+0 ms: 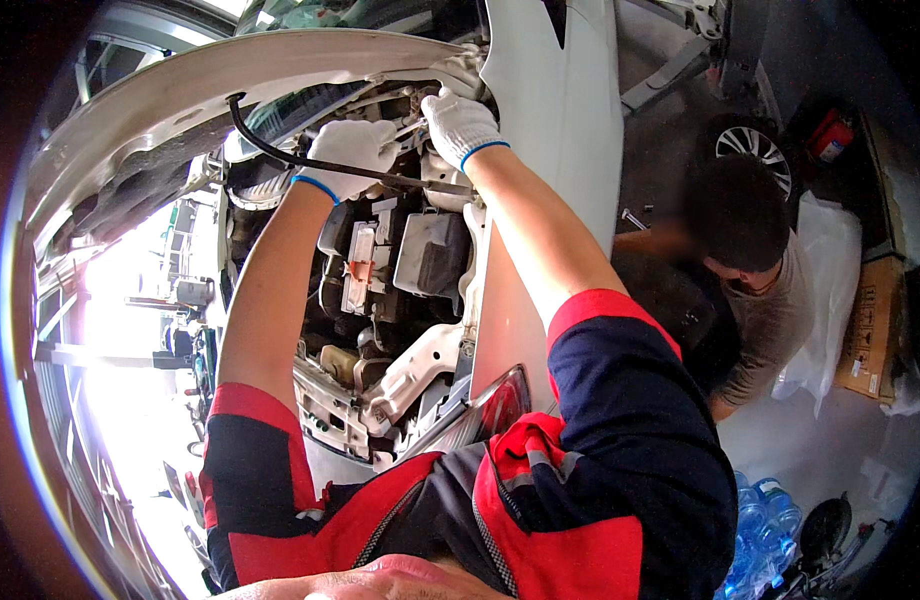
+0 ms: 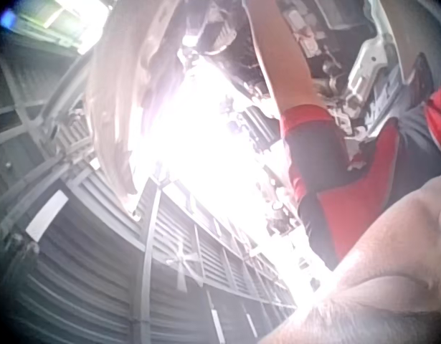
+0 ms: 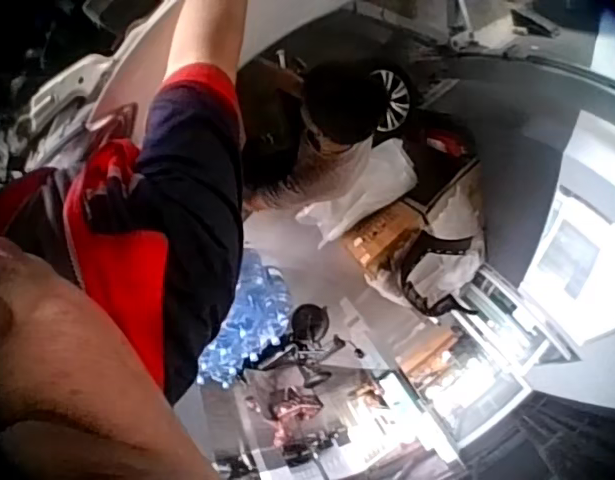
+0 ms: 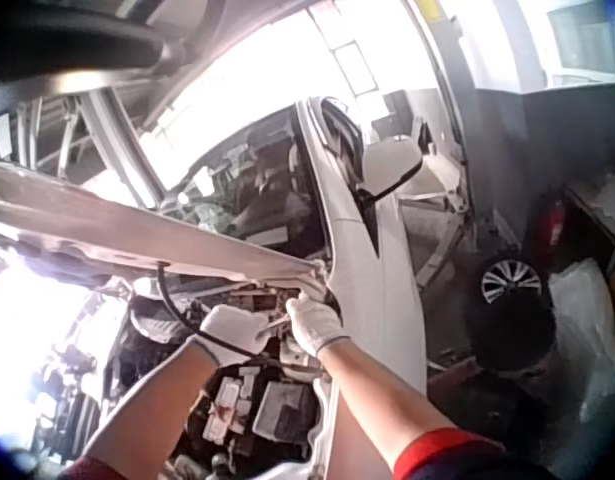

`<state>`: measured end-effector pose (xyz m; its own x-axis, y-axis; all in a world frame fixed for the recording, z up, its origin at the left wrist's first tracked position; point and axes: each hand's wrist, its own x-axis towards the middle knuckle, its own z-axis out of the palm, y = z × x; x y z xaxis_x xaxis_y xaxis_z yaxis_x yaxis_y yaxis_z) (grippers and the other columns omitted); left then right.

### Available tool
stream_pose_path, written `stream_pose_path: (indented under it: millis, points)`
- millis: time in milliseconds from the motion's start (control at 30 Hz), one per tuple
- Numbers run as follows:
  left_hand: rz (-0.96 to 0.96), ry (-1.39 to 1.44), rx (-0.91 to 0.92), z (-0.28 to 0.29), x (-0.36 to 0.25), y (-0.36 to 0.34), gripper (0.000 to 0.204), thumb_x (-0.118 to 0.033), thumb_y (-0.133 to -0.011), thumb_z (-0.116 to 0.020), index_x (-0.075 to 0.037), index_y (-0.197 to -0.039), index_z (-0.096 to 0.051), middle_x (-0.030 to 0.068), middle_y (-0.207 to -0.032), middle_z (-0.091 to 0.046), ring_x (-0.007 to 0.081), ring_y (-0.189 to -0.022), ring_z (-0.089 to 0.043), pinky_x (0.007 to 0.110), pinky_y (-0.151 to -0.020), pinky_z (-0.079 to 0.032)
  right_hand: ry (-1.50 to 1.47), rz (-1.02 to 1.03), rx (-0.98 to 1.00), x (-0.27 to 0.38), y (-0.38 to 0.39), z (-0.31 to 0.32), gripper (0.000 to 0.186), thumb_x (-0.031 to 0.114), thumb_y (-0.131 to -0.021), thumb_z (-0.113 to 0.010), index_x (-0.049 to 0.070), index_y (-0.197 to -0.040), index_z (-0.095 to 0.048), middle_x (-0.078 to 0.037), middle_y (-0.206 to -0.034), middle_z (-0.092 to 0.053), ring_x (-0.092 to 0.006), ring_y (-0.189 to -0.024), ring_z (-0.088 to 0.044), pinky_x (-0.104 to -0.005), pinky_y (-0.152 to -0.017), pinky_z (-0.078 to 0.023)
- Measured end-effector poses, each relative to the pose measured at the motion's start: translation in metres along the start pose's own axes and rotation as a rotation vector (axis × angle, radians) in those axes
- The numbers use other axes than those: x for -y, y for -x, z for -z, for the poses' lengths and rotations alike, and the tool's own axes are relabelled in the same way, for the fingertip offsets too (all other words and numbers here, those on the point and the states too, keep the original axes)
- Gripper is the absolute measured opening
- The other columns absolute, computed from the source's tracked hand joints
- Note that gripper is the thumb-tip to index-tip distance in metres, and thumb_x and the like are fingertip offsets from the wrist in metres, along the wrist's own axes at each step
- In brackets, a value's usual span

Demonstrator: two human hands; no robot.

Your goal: The person removes a plastic engine cover, selects a socket wrench from a tool cart, and uses it to loosen and remove bolts from the engine bay. The person then removes a metal bracket and continues to work on components within the engine compartment.

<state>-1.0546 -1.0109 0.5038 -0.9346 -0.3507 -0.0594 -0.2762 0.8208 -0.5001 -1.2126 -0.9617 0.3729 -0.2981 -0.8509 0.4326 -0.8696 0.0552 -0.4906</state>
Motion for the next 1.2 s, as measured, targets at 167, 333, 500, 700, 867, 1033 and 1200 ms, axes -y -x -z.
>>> stream_pose_path:
  millis: [167, 333, 500, 700, 867, 1033, 1200]
  points:
    - [0.303, 0.632, -0.142, -0.004, -0.009, 0.015, 0.028, -0.032, -0.096, -0.064, -0.005, -0.1, -0.071, 0.0049, -0.07, -0.068, 0.0173, -0.058, -0.069, 0.034, -0.05, -0.051, -0.032, 0.088, -0.037, 0.011, 0.002, 0.007, 0.016, 0.007, -0.095, -0.053, 0.005, -0.106, -0.064, -0.023, -0.113, -0.065, -0.0397, -0.1, -0.071, -0.049, -0.085, -0.059]
    - [0.73, 1.537, -0.147, -0.011, -0.006, 0.049, 0.019, -0.021, -0.095, -0.067, -0.003, -0.1, -0.071, -0.0007, -0.074, -0.061, 0.0075, -0.06, -0.057, 0.026, -0.048, -0.047, -0.122, 0.166, -0.042, 0.024, 0.008, 0.013, 0.018, 0.015, -0.095, -0.06, 0.009, -0.111, -0.063, -0.021, -0.113, -0.065, -0.0384, -0.094, -0.071, -0.0486, -0.08, -0.058]
    - [0.83, 1.876, -0.227, -0.034, -0.024, 0.095, 0.019, -0.02, -0.096, -0.067, -0.001, -0.092, -0.068, -0.0014, -0.059, -0.049, 0.0124, -0.05, -0.046, 0.034, -0.059, -0.052, -0.149, 0.322, -0.074, 0.012, 0.021, 0.001, 0.022, 0.026, -0.097, -0.064, 0.011, -0.112, -0.061, -0.015, -0.1, -0.068, -0.0364, -0.088, -0.071, -0.0493, -0.076, -0.058]
    - [0.923, 2.252, -0.288, -0.061, -0.061, 0.106, 0.022, -0.021, -0.097, -0.066, 0.0, -0.093, -0.066, -0.0016, -0.058, -0.044, 0.0124, -0.048, -0.041, 0.034, -0.055, -0.049, -0.268, 0.332, -0.102, 0.012, 0.025, 0.017, 0.016, 0.017, -0.09, -0.063, 0.008, -0.101, -0.069, -0.016, -0.096, -0.07, -0.0381, -0.092, -0.069, -0.048, -0.083, -0.056]
    - [0.828, 2.23, -0.307, -0.058, -0.067, 0.094, 0.024, -0.025, -0.1, -0.064, -0.003, -0.091, -0.065, -0.0038, -0.056, -0.042, 0.0125, -0.05, -0.041, 0.033, -0.059, -0.047, -0.482, -0.001, 0.027, 0.014, 0.038, 0.044, 0.017, 0.019, -0.087, -0.067, 0.007, -0.099, -0.067, -0.018, -0.096, -0.071, -0.0356, -0.092, -0.07, -0.0448, -0.082, -0.054]
    - [0.808, 2.264, -0.253, -0.045, -0.087, 0.101, 0.024, -0.025, -0.101, -0.063, -0.002, -0.096, -0.066, -0.004, -0.057, -0.041, 0.0122, -0.052, -0.04, 0.036, -0.063, -0.049, -0.379, -0.125, -0.221, -0.012, 0.067, 0.042, 0.02, 0.019, -0.087, -0.07, 0.006, -0.101, -0.064, -0.019, -0.087, -0.071, -0.0349, -0.076, -0.07, -0.0464, -0.071, -0.055]
    - [0.804, 2.391, -0.341, -0.067, -0.087, 0.15, 0.023, -0.026, -0.1, -0.062, -0.003, -0.099, -0.066, -0.004, -0.06, -0.045, 0.013, -0.054, -0.044, 0.038, -0.067, -0.053, -0.595, -0.289, -0.419, 0.017, 0.14, 0.066, 0.02, 0.018, -0.092, -0.068, 0.003, -0.105, -0.064, -0.017, -0.08, -0.069, -0.0303, -0.072, -0.069, -0.0421, -0.067, -0.054]
